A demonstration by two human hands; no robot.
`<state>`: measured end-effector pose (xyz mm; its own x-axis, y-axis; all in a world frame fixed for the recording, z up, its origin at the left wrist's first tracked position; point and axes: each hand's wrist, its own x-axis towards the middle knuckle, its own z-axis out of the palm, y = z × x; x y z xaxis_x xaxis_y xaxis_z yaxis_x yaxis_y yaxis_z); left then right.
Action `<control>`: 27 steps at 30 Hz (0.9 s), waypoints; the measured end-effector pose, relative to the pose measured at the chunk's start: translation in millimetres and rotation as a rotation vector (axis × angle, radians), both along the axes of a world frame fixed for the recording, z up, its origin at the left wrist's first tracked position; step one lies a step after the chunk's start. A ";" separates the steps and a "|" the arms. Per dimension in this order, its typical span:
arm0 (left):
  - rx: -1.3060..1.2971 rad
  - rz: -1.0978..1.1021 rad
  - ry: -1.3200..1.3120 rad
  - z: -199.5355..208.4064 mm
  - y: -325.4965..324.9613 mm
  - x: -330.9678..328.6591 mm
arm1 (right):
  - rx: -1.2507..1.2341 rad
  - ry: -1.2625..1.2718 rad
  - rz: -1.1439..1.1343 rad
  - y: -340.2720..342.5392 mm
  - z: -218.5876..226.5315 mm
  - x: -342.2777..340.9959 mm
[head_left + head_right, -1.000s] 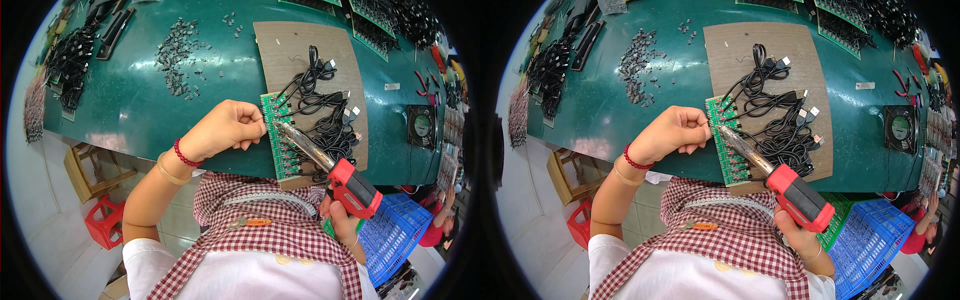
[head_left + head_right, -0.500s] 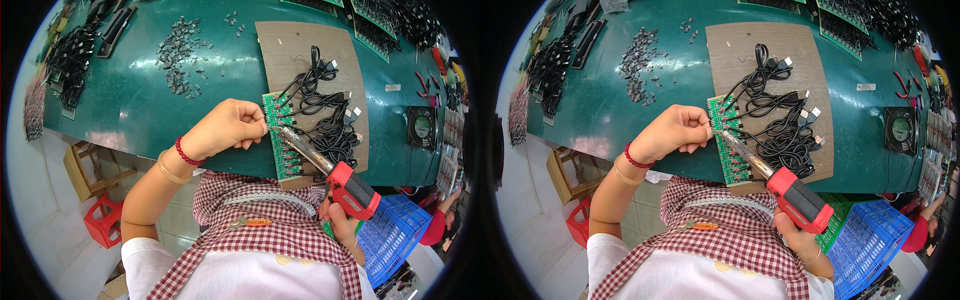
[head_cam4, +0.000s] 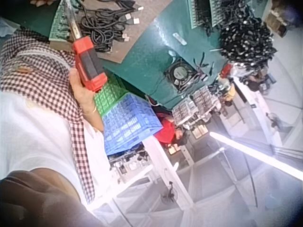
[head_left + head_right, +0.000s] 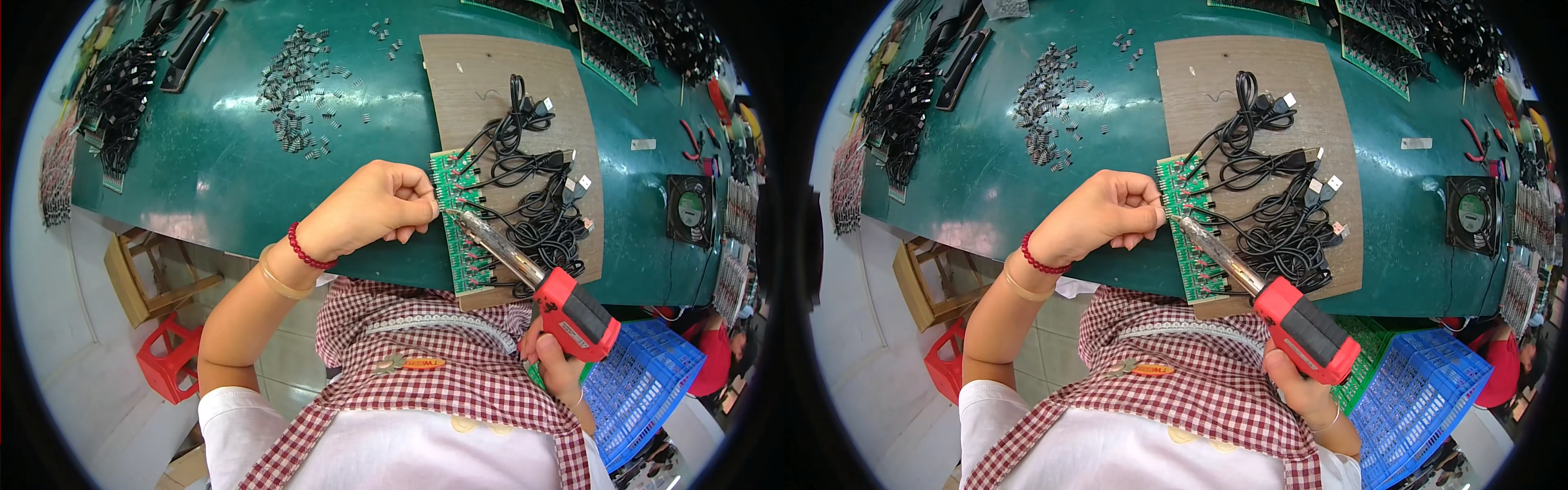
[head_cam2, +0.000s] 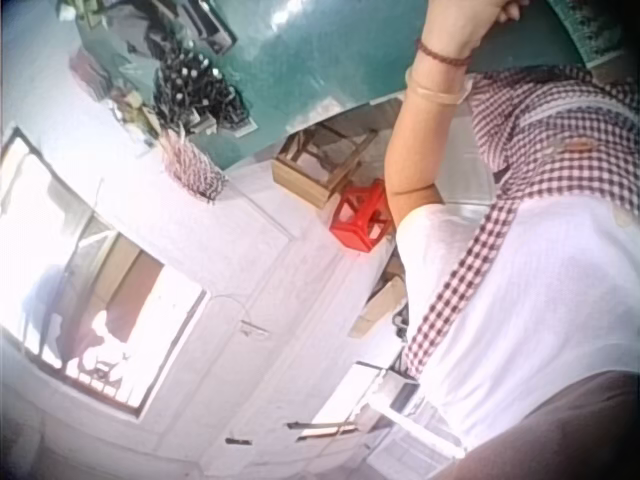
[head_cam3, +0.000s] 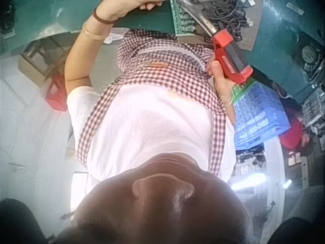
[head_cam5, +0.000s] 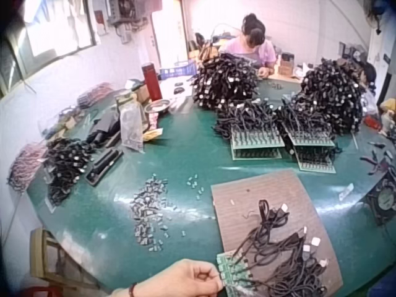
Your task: The person solders small electronic components onto circuit boards using a soldering iron, placing components onto the boards by hand, and sets aside completed boards to work on new ones.
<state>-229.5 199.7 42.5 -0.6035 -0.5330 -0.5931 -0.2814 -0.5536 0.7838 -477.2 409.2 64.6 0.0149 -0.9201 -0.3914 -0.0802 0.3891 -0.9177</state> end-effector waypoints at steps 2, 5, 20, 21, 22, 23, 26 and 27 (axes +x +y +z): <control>0.001 0.002 0.001 -0.5 0.2 -0.5 | 0.002 0.004 0.015 0.8 0.8 1.3; -0.008 0.002 0.011 -1.1 -0.5 -1.8 | 0.032 0.003 -0.157 -1.1 9.9 10.3; -1.292 0.111 -0.966 -7.4 -16.1 57.7 | -0.157 -0.172 -0.289 -16.3 14.1 16.4; -1.339 0.071 -0.921 -12.4 -17.1 59.1 | -0.158 -0.151 -0.286 -17.3 14.0 16.5; -1.385 0.029 -0.874 -15.8 -15.1 61.0 | -0.151 -0.175 -0.254 -17.7 13.1 16.0; -1.378 0.032 -0.896 -13.4 -15.9 58.6 | -0.160 -0.168 -0.282 -18.3 12.7 15.3; -1.382 -0.079 -0.835 -8.6 -17.4 54.0 | -0.181 -0.167 -0.285 -20.8 15.4 15.5; -1.379 -0.061 -0.823 -11.0 -17.0 52.5 | -0.182 -0.161 -0.298 -20.8 16.1 16.2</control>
